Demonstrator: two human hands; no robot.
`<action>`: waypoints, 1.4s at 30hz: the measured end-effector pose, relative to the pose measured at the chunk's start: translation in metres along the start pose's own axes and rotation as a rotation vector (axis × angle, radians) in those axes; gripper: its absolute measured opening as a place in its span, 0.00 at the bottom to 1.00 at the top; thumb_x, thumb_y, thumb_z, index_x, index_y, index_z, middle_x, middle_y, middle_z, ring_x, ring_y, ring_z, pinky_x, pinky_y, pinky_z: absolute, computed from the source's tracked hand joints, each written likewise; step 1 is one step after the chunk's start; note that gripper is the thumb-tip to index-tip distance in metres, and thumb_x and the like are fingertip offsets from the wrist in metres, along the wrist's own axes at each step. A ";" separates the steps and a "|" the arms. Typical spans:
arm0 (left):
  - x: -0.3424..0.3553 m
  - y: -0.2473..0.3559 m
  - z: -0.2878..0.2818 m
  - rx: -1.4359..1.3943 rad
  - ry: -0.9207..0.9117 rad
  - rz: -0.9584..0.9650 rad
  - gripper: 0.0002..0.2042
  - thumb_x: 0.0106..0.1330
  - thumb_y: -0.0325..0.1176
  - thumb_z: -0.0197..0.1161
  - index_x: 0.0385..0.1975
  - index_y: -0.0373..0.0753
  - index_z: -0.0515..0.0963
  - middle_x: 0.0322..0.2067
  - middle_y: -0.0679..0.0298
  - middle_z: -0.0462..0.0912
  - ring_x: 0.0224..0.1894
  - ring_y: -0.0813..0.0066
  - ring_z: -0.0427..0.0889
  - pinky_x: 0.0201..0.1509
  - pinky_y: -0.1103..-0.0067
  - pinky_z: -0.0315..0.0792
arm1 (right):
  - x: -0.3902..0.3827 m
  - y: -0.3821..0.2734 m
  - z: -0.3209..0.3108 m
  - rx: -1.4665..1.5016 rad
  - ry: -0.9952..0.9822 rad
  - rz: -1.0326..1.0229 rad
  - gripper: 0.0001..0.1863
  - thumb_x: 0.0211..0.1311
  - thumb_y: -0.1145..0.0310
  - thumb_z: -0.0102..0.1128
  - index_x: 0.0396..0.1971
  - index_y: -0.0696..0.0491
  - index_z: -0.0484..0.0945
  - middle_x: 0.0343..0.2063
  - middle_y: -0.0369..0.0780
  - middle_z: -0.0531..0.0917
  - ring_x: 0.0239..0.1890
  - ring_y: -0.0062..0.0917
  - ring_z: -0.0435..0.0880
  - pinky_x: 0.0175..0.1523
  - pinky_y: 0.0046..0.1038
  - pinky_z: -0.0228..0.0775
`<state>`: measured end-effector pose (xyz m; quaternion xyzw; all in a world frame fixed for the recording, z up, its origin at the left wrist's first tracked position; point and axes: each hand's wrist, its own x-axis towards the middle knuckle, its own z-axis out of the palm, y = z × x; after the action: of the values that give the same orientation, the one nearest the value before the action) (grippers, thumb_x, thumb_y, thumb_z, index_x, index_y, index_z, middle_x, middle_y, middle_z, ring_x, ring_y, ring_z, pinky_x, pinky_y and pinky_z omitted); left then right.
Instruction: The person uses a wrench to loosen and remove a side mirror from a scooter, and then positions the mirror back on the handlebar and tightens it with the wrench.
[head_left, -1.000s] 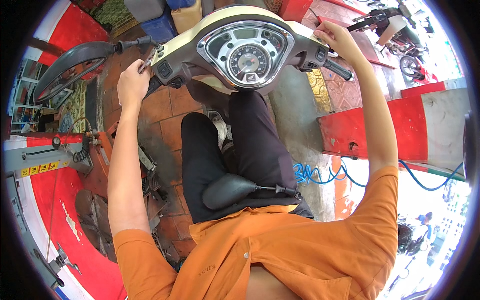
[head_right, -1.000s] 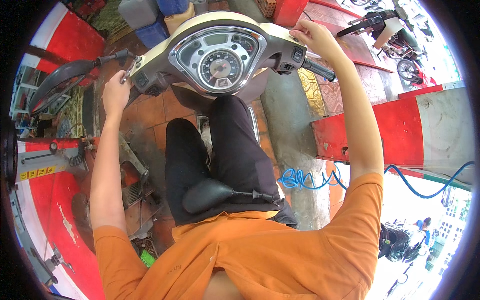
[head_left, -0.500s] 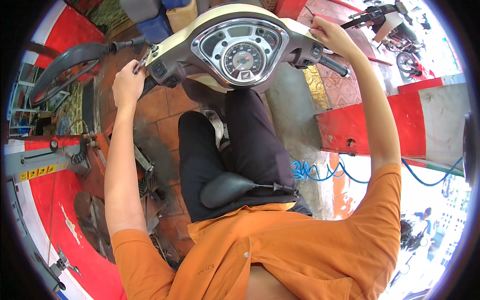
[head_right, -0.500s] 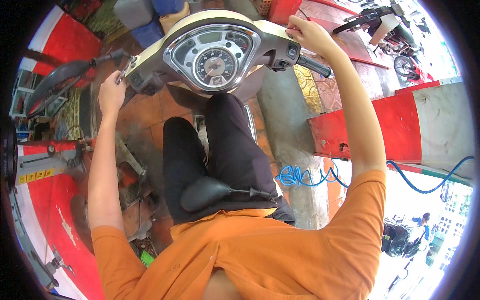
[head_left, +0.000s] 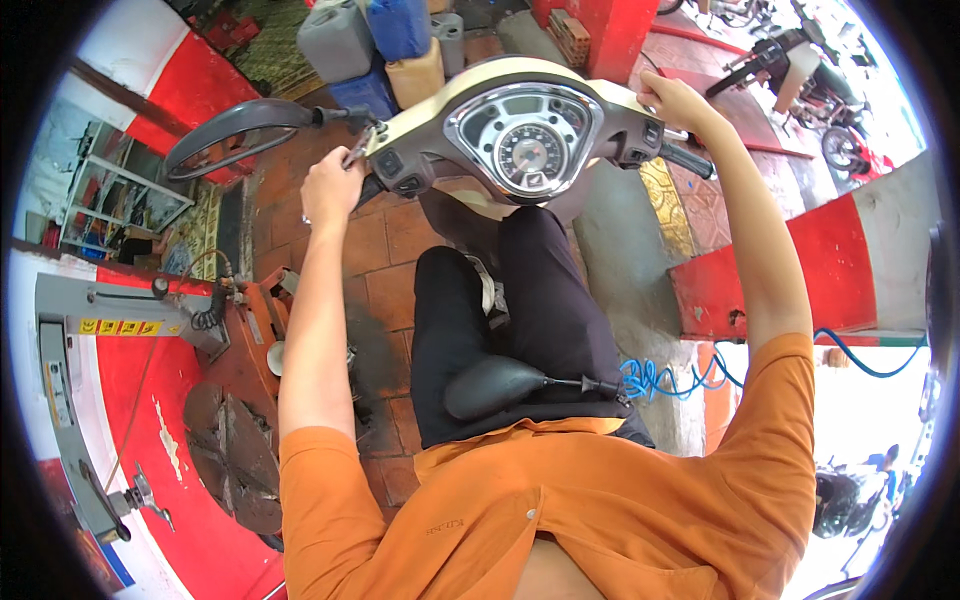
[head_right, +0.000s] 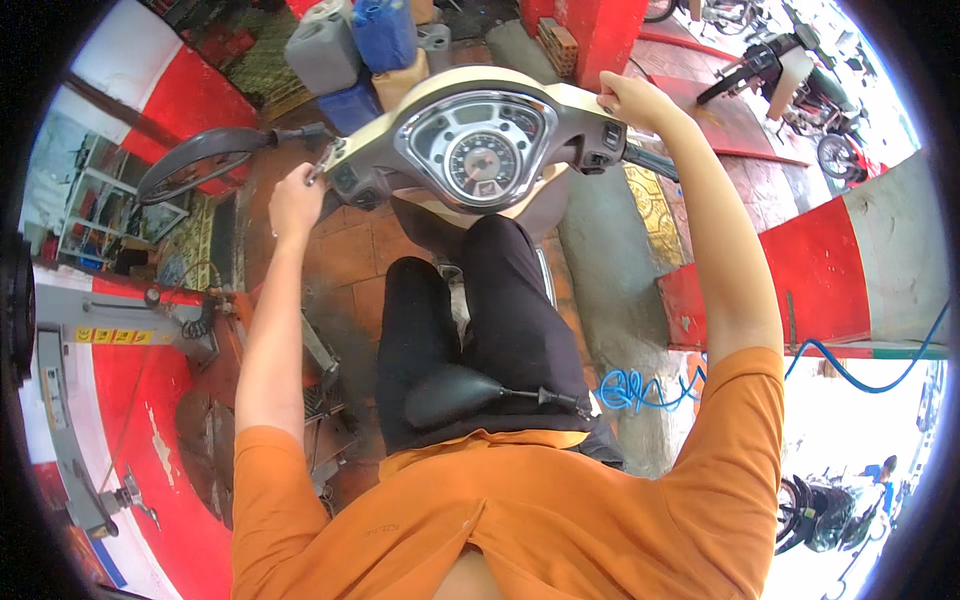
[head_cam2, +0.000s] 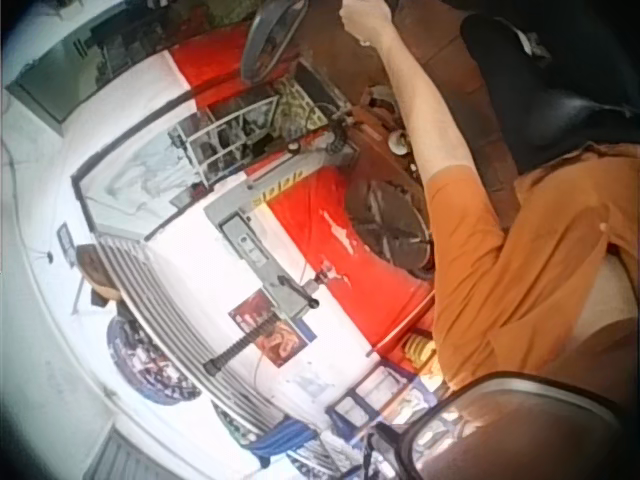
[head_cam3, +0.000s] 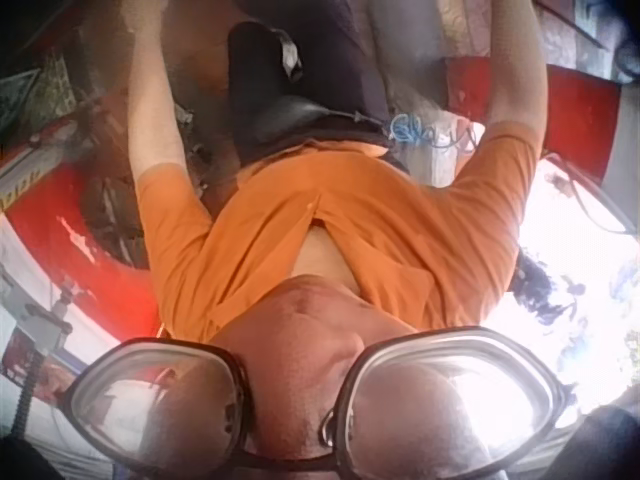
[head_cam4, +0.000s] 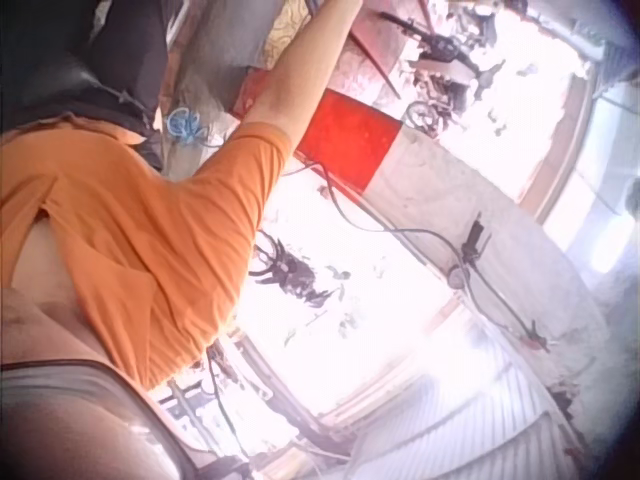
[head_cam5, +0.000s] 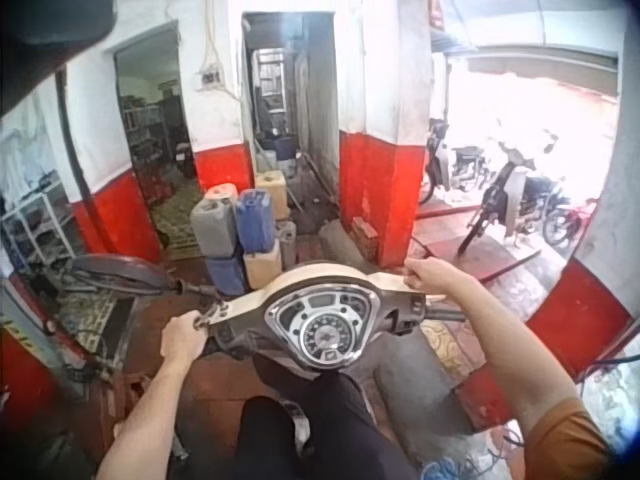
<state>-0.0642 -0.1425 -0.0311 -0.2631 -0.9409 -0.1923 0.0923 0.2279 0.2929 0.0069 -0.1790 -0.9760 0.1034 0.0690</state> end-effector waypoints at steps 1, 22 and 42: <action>-0.001 -0.002 0.001 -0.005 0.011 0.001 0.14 0.62 0.48 0.58 0.32 0.46 0.82 0.31 0.49 0.84 0.38 0.45 0.82 0.41 0.58 0.74 | 0.003 -0.002 -0.001 -0.034 -0.023 0.007 0.12 0.64 0.61 0.56 0.35 0.55 0.69 0.30 0.49 0.81 0.38 0.47 0.80 0.42 0.44 0.68; -0.005 0.006 -0.008 0.002 -0.028 -0.019 0.11 0.61 0.44 0.59 0.34 0.45 0.81 0.32 0.50 0.84 0.39 0.46 0.82 0.41 0.59 0.74 | -0.004 -0.007 -0.024 -0.333 -0.252 -0.191 0.14 0.72 0.56 0.44 0.39 0.53 0.67 0.27 0.51 0.80 0.33 0.48 0.81 0.36 0.48 0.69; -0.006 0.001 -0.004 -0.019 0.014 -0.009 0.10 0.62 0.42 0.59 0.32 0.44 0.80 0.30 0.50 0.83 0.37 0.45 0.81 0.39 0.60 0.73 | -0.125 -0.164 0.024 0.275 0.386 -0.057 0.09 0.63 0.62 0.57 0.33 0.53 0.75 0.32 0.46 0.80 0.38 0.42 0.81 0.41 0.42 0.73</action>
<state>-0.0580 -0.1462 -0.0293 -0.2583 -0.9395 -0.2036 0.0957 0.2843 0.0935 0.0086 -0.1567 -0.9261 0.1971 0.2809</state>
